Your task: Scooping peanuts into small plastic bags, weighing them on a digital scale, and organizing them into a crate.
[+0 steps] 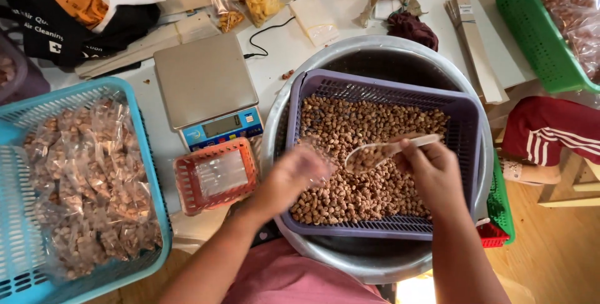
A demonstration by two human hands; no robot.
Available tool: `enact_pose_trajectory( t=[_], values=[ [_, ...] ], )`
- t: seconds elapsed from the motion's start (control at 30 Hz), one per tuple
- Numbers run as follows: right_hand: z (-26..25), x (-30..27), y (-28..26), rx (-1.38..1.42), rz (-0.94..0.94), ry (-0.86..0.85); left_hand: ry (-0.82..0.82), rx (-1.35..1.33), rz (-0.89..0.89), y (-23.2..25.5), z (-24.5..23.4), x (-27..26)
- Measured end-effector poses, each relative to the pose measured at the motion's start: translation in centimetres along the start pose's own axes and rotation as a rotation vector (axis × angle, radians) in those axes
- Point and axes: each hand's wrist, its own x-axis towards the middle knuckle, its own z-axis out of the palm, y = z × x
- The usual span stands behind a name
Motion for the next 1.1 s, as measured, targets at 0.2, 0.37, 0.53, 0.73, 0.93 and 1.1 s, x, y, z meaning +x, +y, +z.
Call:
enact_pose_trajectory(
  t=[0.2, 0.37, 0.53, 0.73, 0.93, 1.1],
  values=[
    [-0.6, -0.8, -3.7, -0.023, -0.227, 0.16, -0.064, 0.321, 0.054, -2.5, 2.3, 1.3],
    [0.7, -1.4, -4.0, -0.323, -0.614, -0.143, -0.108, 0.421, -0.065, -3.8, 2.5, 1.3],
    [-0.7, -1.0, -2.1, -0.178, -0.533, -0.025, -0.101, 0.48, -0.137, -3.1, 3.1, 1.9],
    [-1.6, 0.1, -1.3, 0.196, -0.082, 0.168, -0.142, 0.267, -0.038, -1.8, 3.9, 1.9],
    [-5.9, 0.4, 5.7, -0.045, -0.023, 0.348, 0.095, 0.152, 0.389, -0.2, -5.7, 4.4],
    [-4.0, -1.1, 10.7, -0.484, -0.142, 0.253, 0.642, 1.124, 0.257, -1.5, -17.8, 6.2]
  ],
)
